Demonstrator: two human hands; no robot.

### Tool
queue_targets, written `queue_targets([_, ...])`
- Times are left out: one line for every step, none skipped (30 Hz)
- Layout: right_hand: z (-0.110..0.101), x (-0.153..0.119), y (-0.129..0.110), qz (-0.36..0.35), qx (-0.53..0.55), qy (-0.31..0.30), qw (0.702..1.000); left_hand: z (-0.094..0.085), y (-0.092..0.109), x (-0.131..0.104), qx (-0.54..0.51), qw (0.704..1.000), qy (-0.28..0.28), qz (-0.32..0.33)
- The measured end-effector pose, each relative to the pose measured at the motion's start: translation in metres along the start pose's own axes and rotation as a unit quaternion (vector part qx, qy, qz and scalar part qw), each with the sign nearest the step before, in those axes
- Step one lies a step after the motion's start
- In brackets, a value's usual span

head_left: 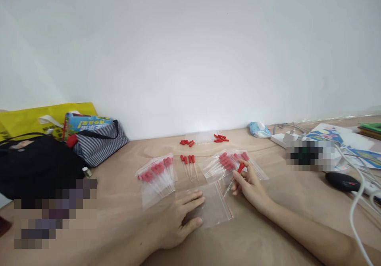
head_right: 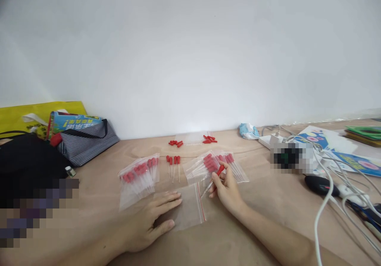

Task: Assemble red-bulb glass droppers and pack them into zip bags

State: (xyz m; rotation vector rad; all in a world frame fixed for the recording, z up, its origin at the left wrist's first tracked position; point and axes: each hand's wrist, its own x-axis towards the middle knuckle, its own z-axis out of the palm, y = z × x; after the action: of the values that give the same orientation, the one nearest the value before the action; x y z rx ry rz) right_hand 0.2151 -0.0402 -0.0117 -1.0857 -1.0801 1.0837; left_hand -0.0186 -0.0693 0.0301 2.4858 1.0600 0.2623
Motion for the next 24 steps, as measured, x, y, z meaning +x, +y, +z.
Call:
queue_targets([0.0,0.0,0.0,0.004,0.009,-0.004,1.0,0.0,0.001,0.001,0.002,1.0,-0.003,-0.007])
queue_targets([0.0,-0.001,0.0,0.011,0.021,-0.009,1.0,-0.001,0.002,0.002,0.003,1.0,-0.007,-0.015])
queue_targets([0.0,-0.001,0.0,0.02,0.034,-0.016,0.999,-0.001,0.003,0.003,0.003,1.0,-0.008,-0.022])
queue_targets([0.0,-0.002,0.0,0.031,0.049,-0.023,0.998,-0.001,0.004,0.004,0.001,1.0,-0.009,-0.027])
queue_targets([0.0,-0.002,0.0,0.043,0.064,-0.032,0.997,-0.001,0.005,0.005,-0.003,1.0,-0.006,-0.029])
queue_targets([0.0,-0.003,0.001,0.055,0.078,-0.041,0.995,0.0,0.005,0.006,-0.007,1.0,-0.001,-0.028])
queue_targets([0.0,-0.003,0.001,0.064,0.088,-0.051,0.993,0.0,0.006,0.007,-0.011,1.0,0.005,-0.027])
queue_targets([0.0,-0.004,0.002,0.07,0.092,-0.063,0.991,0.001,0.006,0.008,-0.013,1.0,0.009,-0.027])
queue_targets([0.0,-0.004,0.002,0.073,0.089,-0.075,0.991,0.002,0.005,0.009,-0.014,0.999,0.011,-0.029])
queue_targets([0.0,-0.005,0.002,0.072,0.077,-0.089,0.99,0.002,0.005,0.009,-0.013,0.999,0.011,-0.031])
queue_targets([-0.001,-0.005,0.002,0.068,0.057,-0.105,0.99,0.003,0.004,0.009,-0.012,0.999,0.011,-0.034])
queue_targets([-0.001,-0.005,0.001,0.06,0.03,-0.124,0.99,0.004,0.004,0.009,-0.011,0.999,0.013,-0.034])
queue_targets([-0.003,-0.005,0.001,0.047,-0.002,-0.145,0.988,0.005,0.003,0.008,-0.011,0.999,0.017,-0.032])
queue_targets([-0.004,-0.004,0.0,0.032,-0.035,-0.167,0.985,0.006,0.002,0.008,-0.011,0.999,0.022,-0.03])
queue_targets([-0.006,-0.003,-0.001,0.024,-0.063,-0.188,0.98,0.006,0.002,0.008,-0.012,0.999,0.028,-0.027])
queue_targets([-0.007,-0.003,-0.003,0.028,-0.084,-0.21,0.974,0.007,0.001,0.008,-0.014,0.999,0.034,-0.025])
queue_targets([-0.008,-0.002,-0.004,0.046,-0.096,-0.23,0.967,0.008,0.001,0.008,-0.016,0.999,0.037,-0.024])
queue_targets([-0.008,-0.002,-0.006,0.074,-0.099,-0.249,0.961,0.008,0.001,0.008,-0.017,0.999,0.039,-0.023])
queue_targets([-0.008,-0.001,-0.008,0.109,-0.094,-0.264,0.954,0.007,0.001,0.008,-0.017,0.999,0.037,-0.024])
queue_targets([-0.006,-0.001,-0.01,0.142,-0.084,-0.277,0.947,0.007,0.002,0.008,-0.017,0.999,0.038,-0.026])
queue_targets([-0.004,-0.001,-0.011,0.168,-0.073,-0.285,0.941,0.006,0.003,0.009,-0.016,0.999,0.037,-0.029])
queue_targets([-0.002,-0.002,-0.012,0.186,-0.06,-0.291,0.937,0.005,0.004,0.009,-0.015,0.999,0.035,-0.034])
queue_targets([0.0,-0.002,-0.013,0.196,-0.047,-0.297,0.933,0.005,0.005,0.009,-0.015,0.999,0.032,-0.039])
queue_targets([0.003,-0.003,-0.013,0.201,-0.033,-0.304,0.931,0.004,0.005,0.009,-0.016,0.999,0.031,-0.042])
